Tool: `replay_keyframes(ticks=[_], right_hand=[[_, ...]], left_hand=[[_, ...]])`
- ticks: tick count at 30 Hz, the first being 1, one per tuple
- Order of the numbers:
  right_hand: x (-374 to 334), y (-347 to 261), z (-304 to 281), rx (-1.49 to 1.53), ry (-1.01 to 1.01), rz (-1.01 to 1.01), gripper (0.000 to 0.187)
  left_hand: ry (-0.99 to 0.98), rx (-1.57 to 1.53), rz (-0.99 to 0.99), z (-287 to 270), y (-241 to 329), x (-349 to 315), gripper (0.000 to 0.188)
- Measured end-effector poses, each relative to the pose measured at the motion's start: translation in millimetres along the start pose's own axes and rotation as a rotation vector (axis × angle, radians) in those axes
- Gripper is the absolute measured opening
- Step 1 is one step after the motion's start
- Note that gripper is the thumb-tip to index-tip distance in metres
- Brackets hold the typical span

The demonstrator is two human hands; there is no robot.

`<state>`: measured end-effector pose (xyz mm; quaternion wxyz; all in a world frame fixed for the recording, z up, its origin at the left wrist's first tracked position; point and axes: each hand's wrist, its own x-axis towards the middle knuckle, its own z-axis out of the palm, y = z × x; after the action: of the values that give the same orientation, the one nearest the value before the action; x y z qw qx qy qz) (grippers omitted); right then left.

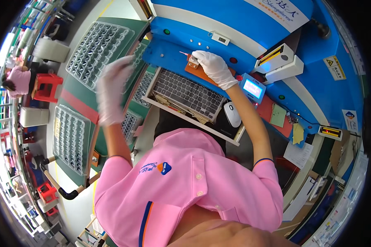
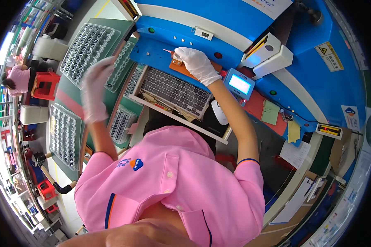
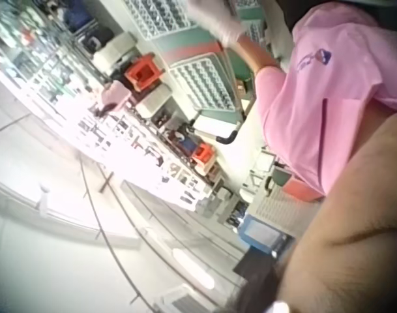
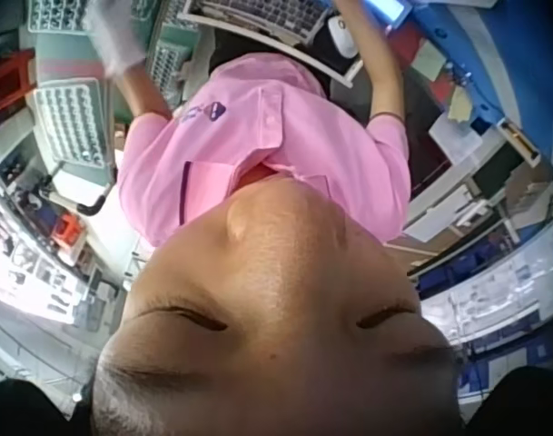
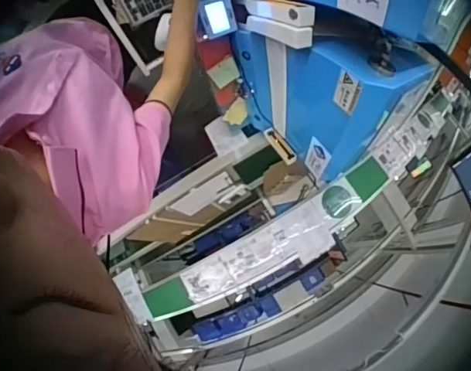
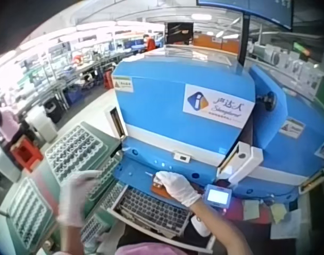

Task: The recorder is testing electronic components by placing them into a testing machine and then sorting them into trays at a factory workstation.

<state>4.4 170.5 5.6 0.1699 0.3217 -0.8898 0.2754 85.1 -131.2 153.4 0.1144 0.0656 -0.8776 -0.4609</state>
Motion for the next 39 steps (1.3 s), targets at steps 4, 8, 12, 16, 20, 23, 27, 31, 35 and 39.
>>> replay_keyframes(ticks=[4,8,12,16,20,23,27,31,35,39], right_hand=[[-15,-17,-31,0.035,0.186,0.055,0.029],[-52,-34,-67,0.041,0.364,0.22,0.033],[-85,-36,-82,0.116,0.415,0.405,0.03],[-79,-29,-63,0.371,0.41,0.448,0.028],[-58,-22,-24,0.449,0.298,0.365,0.028],[-55,-25,-19,0.412,0.229,0.297,0.027],[-70,-33,-44,0.291,0.225,0.249,0.027],[-97,-26,-71,0.291,0.352,0.339,0.028],[-119,2,-64,0.712,0.577,0.723,0.029],[-115,0,-69,0.816,0.64,0.816,0.03]], left_hand=[[-0.169,-0.022,0.46,151,-21,22,0.027],[-0.017,0.063,0.708,208,-50,30,0.018],[0.111,0.165,0.78,214,-57,28,0.021],[0.145,0.231,0.73,208,-48,23,0.029],[0.122,0.214,0.676,211,-39,17,0.033],[0.135,0.143,0.667,199,-41,15,0.033],[0.1,-0.04,0.697,179,-40,-1,0.031],[-0.046,-0.15,0.686,156,-43,-14,0.032],[-0.143,-0.169,0.608,154,-41,-21,0.029],[-0.222,-0.182,0.558,149,-40,-25,0.023]])
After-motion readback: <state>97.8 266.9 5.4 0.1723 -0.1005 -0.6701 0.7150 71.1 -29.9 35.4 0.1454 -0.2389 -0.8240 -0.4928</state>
